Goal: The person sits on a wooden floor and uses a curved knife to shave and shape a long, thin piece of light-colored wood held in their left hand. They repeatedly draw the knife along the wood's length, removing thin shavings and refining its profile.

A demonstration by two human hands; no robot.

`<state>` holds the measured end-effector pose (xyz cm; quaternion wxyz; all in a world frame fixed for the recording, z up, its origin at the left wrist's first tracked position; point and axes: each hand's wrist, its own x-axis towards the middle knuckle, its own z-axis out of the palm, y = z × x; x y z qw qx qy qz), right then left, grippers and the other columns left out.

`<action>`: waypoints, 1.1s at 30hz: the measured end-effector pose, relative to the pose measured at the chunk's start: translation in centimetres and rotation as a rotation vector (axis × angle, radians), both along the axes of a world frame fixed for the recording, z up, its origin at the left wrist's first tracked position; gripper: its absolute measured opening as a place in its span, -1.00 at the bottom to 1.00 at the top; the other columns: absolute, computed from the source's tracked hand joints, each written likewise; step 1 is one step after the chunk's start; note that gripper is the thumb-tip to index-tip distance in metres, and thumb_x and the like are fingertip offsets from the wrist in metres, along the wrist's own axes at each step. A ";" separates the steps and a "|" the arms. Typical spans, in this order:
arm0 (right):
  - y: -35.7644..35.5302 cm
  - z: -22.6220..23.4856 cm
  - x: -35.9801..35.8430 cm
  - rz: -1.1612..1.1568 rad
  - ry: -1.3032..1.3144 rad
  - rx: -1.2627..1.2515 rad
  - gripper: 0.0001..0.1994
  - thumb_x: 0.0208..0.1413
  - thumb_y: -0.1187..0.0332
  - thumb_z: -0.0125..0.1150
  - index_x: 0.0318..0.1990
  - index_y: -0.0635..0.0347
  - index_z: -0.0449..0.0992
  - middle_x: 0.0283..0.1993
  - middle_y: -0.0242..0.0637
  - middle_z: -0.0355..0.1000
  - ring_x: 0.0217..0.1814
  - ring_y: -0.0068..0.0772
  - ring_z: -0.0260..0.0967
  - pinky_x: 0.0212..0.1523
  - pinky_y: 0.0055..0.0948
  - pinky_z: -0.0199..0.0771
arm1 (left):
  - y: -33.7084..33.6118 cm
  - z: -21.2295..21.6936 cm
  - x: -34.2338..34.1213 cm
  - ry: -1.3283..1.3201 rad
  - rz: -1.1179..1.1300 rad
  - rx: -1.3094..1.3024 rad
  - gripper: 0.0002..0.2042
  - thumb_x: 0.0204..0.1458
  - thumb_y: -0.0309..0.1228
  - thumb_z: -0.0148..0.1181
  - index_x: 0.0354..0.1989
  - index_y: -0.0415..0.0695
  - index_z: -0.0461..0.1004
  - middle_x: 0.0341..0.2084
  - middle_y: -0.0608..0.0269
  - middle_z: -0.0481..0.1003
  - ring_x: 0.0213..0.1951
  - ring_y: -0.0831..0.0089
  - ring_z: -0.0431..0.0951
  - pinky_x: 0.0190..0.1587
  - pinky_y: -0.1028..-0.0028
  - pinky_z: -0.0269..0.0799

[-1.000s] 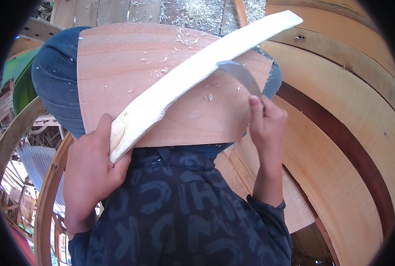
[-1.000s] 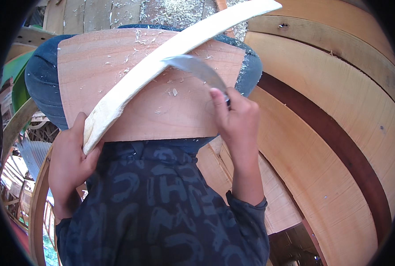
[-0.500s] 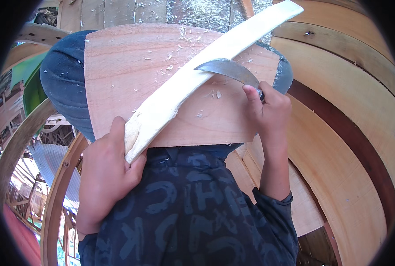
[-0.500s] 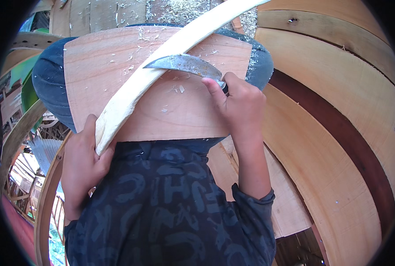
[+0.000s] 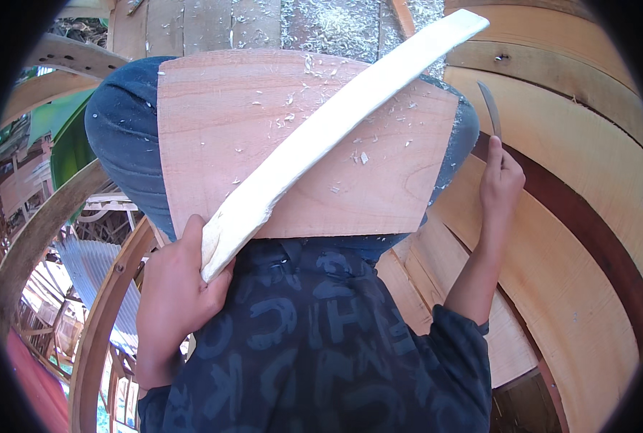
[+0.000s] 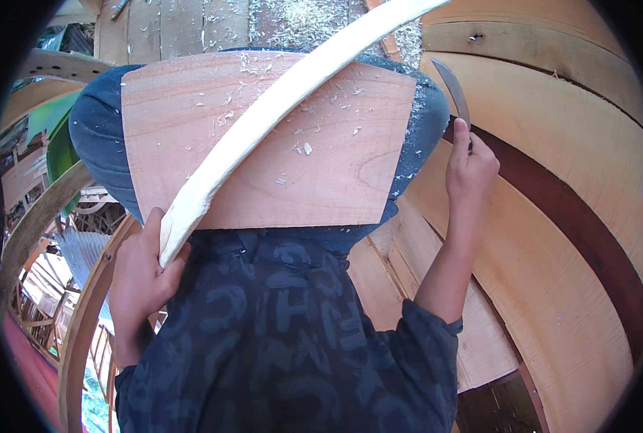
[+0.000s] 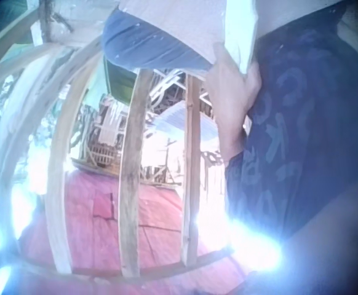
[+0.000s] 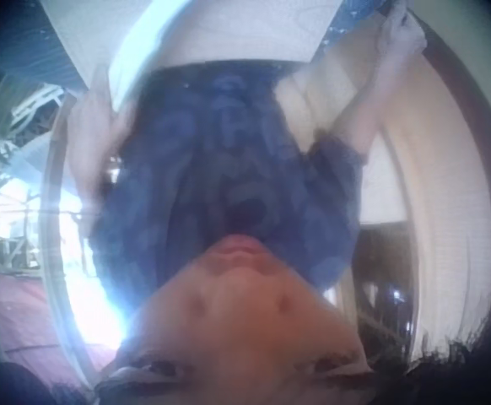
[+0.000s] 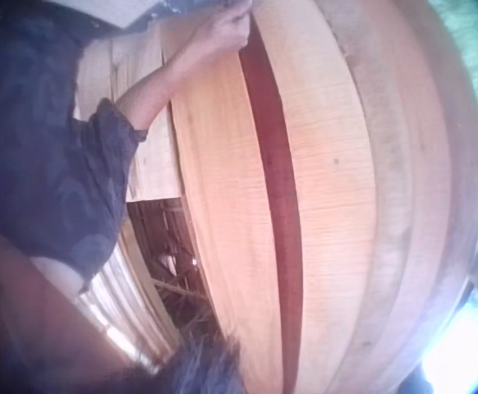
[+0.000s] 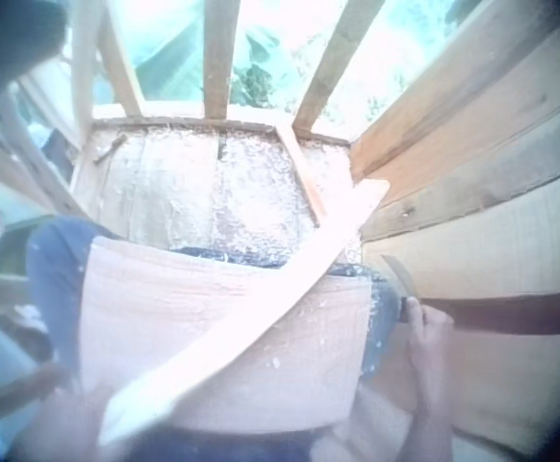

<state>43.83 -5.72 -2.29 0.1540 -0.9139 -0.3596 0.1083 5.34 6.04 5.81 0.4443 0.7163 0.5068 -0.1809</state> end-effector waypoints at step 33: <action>3.6 3.0 -8.4 0.411 0.073 -0.107 -0.34 0.10 -0.28 0.02 -0.60 0.23 0.50 -0.67 -0.03 0.39 -0.54 0.01 0.44 -0.50 -0.15 0.42 | -0.1 0.2 0.1 0.031 -0.002 -0.095 -0.71 -0.04 -0.31 0.18 -0.27 -0.24 0.31 -0.56 -0.27 0.45 -0.40 -0.23 0.50 -0.35 0.07 0.36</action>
